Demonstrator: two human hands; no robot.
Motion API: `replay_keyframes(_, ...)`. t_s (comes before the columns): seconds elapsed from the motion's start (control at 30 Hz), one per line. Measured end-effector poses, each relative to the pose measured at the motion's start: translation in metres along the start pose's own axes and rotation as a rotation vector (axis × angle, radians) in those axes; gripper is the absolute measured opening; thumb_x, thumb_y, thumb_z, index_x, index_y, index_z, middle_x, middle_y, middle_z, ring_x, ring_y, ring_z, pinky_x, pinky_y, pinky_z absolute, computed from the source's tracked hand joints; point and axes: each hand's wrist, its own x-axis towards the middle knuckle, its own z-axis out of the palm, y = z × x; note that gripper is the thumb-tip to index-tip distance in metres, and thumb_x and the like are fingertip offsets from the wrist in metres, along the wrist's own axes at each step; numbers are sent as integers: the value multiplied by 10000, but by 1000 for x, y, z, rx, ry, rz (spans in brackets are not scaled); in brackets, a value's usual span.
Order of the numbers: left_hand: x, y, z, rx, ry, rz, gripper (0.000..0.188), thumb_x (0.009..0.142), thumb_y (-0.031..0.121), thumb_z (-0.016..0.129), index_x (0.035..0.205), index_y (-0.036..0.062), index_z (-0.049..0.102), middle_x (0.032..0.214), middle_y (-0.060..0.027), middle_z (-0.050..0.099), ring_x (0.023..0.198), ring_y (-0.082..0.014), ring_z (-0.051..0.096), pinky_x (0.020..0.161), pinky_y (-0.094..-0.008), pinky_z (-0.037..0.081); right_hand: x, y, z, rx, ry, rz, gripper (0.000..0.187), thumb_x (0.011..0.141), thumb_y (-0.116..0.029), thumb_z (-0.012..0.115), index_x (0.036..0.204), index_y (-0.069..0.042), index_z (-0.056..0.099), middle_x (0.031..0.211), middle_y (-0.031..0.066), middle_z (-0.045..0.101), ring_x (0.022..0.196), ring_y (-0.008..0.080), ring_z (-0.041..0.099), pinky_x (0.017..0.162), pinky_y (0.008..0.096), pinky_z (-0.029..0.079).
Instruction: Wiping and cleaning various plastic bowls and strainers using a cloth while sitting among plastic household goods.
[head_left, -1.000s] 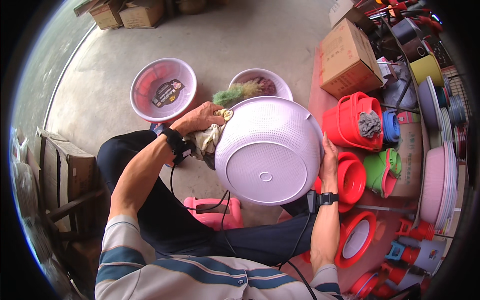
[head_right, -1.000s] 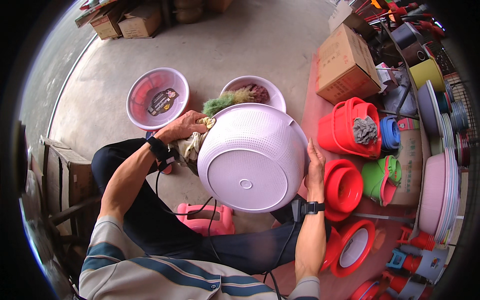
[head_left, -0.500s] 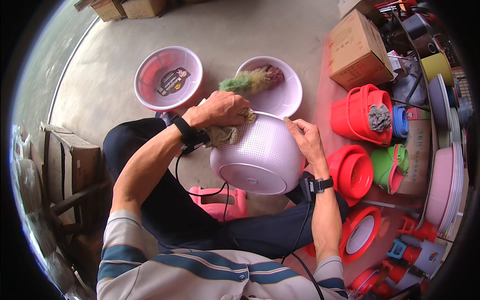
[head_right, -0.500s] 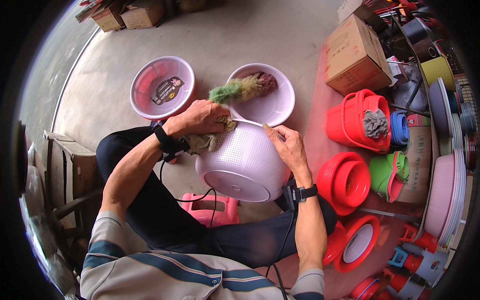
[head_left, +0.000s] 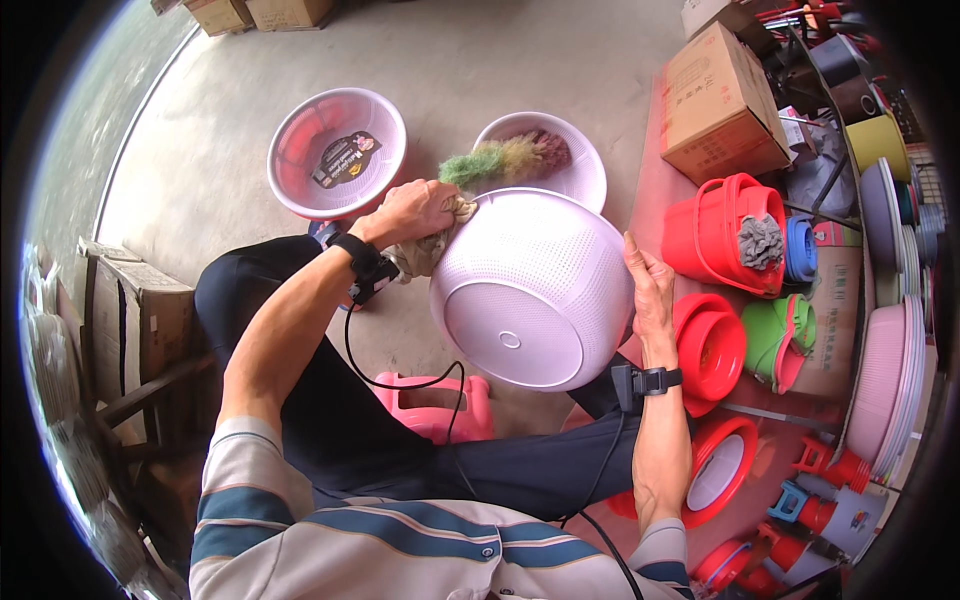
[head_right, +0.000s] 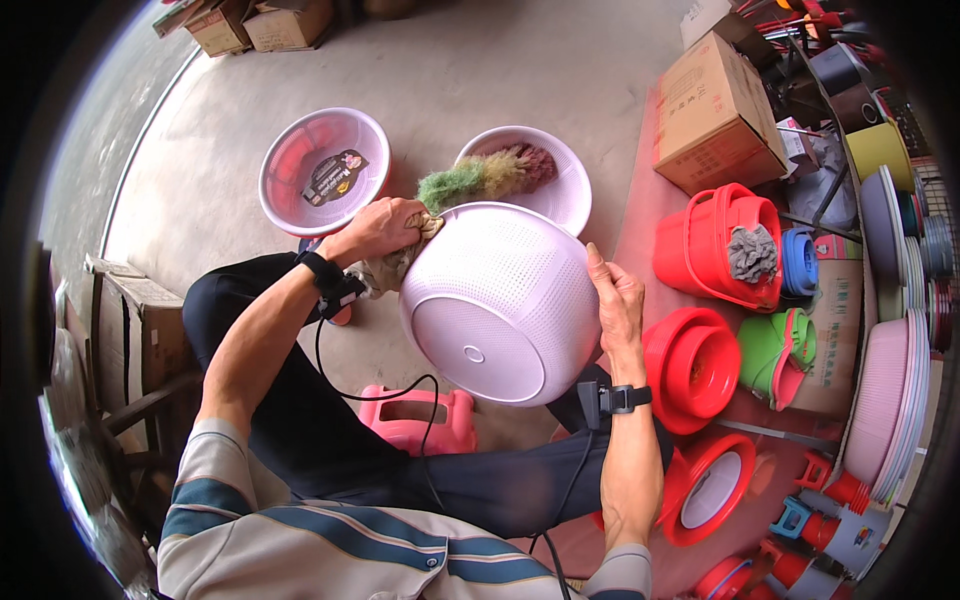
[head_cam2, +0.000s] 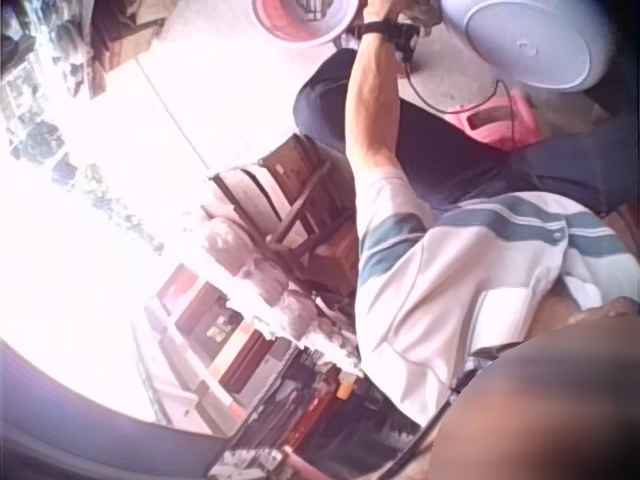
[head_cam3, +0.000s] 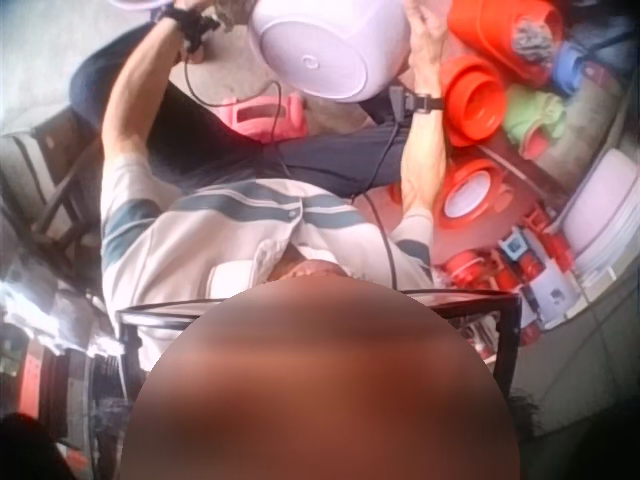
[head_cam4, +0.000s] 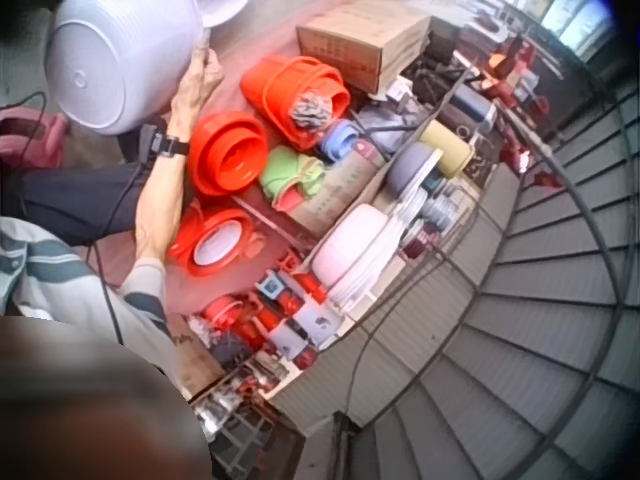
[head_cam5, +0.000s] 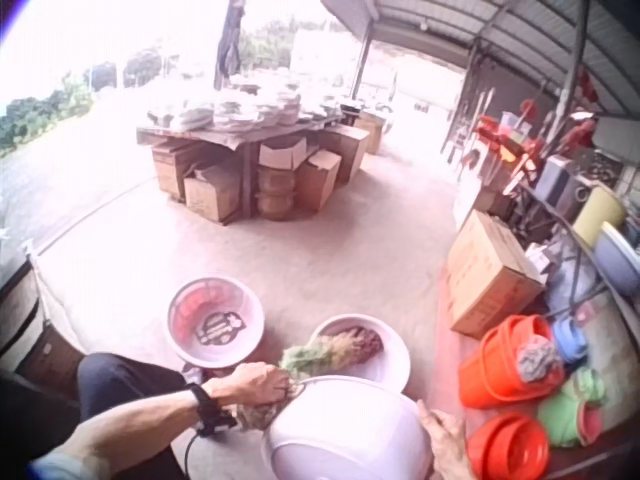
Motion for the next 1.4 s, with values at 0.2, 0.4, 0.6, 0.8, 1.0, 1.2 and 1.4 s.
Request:
replay_keyframes(0.2,4,-17,-18,-209,39,-68,375,832,176,684,1154,-15,700,925,-260,718,906,-420,712,840,-470,542,-5,5,1,76,38,27,440,1007,-427,733,1015,8,796,911,-8,718,826,60,569,775,231,445)
replay_keyframes(0.4,2,-3,-43,-228,92,-59,334,882,232,696,1143,24,721,904,-233,728,878,-409,726,782,-474,554,-6,-4,4,146,69,56,448,1010,-419,729,1040,24,784,984,34,755,887,84,622,845,248,485)
replay_keyframes(0.6,9,9,-21,-58,44,197,415,877,202,692,1277,96,723,1208,-165,734,1059,-360,712,880,-454,567,-2,-2,10,40,-43,3,401,1010,-411,733,891,-31,780,777,-74,604,733,42,460,668,232,353)
replay_keyframes(0.8,2,15,-7,-104,-43,105,378,842,202,694,1196,73,732,961,-224,741,915,-405,725,813,-505,560,-5,9,1,-32,-72,-5,401,1011,-407,731,854,-40,769,740,-96,544,720,33,407,656,231,302)
replay_keyframes(1.0,-1,21,-17,-42,-23,132,304,821,193,712,1082,43,752,879,-225,727,853,-420,714,775,-512,554,-14,11,13,88,-96,97,417,1039,-421,686,1067,-14,776,920,-47,662,852,48,531,804,221,415)
replay_keyframes(1.2,5,22,-27,-60,-6,203,280,822,178,718,1059,35,755,856,-220,722,824,-416,705,736,-507,546,-5,1,18,-315,-39,-223,470,1048,-408,662,1216,25,735,1020,77,751,976,167,670,878,301,504)
replay_keyframes(1.4,8,74,-30,227,-63,348,89,812,145,699,806,61,670,759,-143,691,702,-375,681,640,-498,522,-8,-14,60,-533,-252,-361,466,1013,-423,696,1233,-14,729,1024,199,758,933,281,739,825,369,551)
